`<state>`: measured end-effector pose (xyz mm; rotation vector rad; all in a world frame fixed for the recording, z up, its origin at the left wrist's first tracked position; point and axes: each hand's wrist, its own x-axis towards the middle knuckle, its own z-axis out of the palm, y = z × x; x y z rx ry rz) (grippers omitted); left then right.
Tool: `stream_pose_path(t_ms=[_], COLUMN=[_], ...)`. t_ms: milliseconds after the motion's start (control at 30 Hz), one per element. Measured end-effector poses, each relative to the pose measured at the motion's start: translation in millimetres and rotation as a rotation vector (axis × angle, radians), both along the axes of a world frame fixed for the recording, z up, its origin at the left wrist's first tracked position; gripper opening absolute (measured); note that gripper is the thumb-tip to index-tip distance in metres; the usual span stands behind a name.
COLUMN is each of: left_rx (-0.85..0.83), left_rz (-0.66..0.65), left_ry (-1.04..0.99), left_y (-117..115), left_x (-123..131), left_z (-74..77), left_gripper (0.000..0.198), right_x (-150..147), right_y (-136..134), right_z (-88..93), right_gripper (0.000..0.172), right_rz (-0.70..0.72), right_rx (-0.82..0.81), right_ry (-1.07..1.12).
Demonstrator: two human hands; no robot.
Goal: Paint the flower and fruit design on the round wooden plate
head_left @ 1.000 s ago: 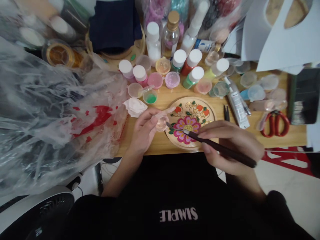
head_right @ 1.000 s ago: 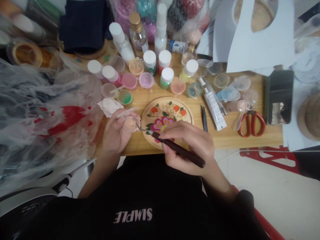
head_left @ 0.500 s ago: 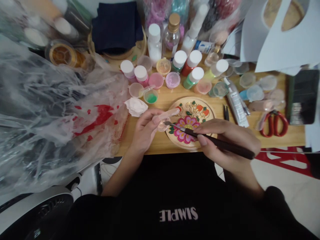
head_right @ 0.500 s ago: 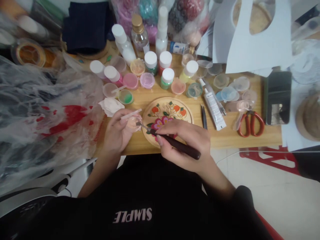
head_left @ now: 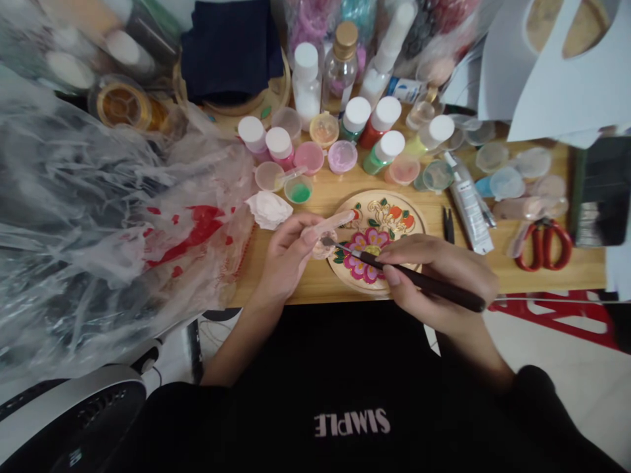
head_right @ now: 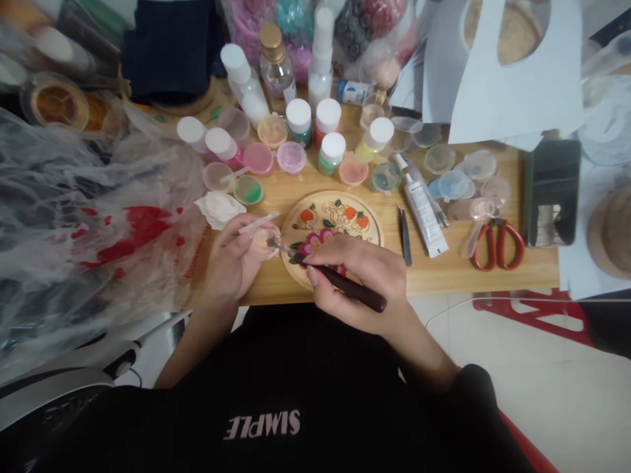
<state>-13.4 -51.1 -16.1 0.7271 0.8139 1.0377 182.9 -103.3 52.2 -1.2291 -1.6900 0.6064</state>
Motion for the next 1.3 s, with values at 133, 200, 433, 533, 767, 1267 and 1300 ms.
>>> stream_pose_path(t_ms=[133,200,433,533,767,1267,1300], left_rx=[-0.004,-0.009,-0.027,-0.046,-0.051,-0.077,-0.081], left_rz=[-0.013,-0.017,0.006,0.025,0.024,0.037,0.04], left_ry=[0.001,0.004,0.0,0.001,0.019,0.019,0.017], left_y=[0,-1,0,0,0,0,0], left_x=[0,0,2,2,1,2,2], left_z=[2.2,2.7,3.6,3.1,0.3,2.1,2.0], left_gripper=[0.038,0.037,0.037,0.039,0.04,0.041,0.041], right_x=[1,1,2,6,31,40,41], right_y=[1,1,1,-4,-21,-15,-15], right_z=[-2.0,-2.4,-5.9,-7.4,-17.4,-23.4,-23.1], right_gripper=[0.016,0.015,0.013,0.011,0.006,0.007,0.007], right_rz=[-0.002,0.004,-0.043,-0.071,-0.27,-0.23,-0.231], right_rx=[0.002,-0.007,0.04,0.047,0.016,-0.029,-0.025], right_ry=[0.006,0.013,0.092,0.127,0.139,-0.081,-0.077])
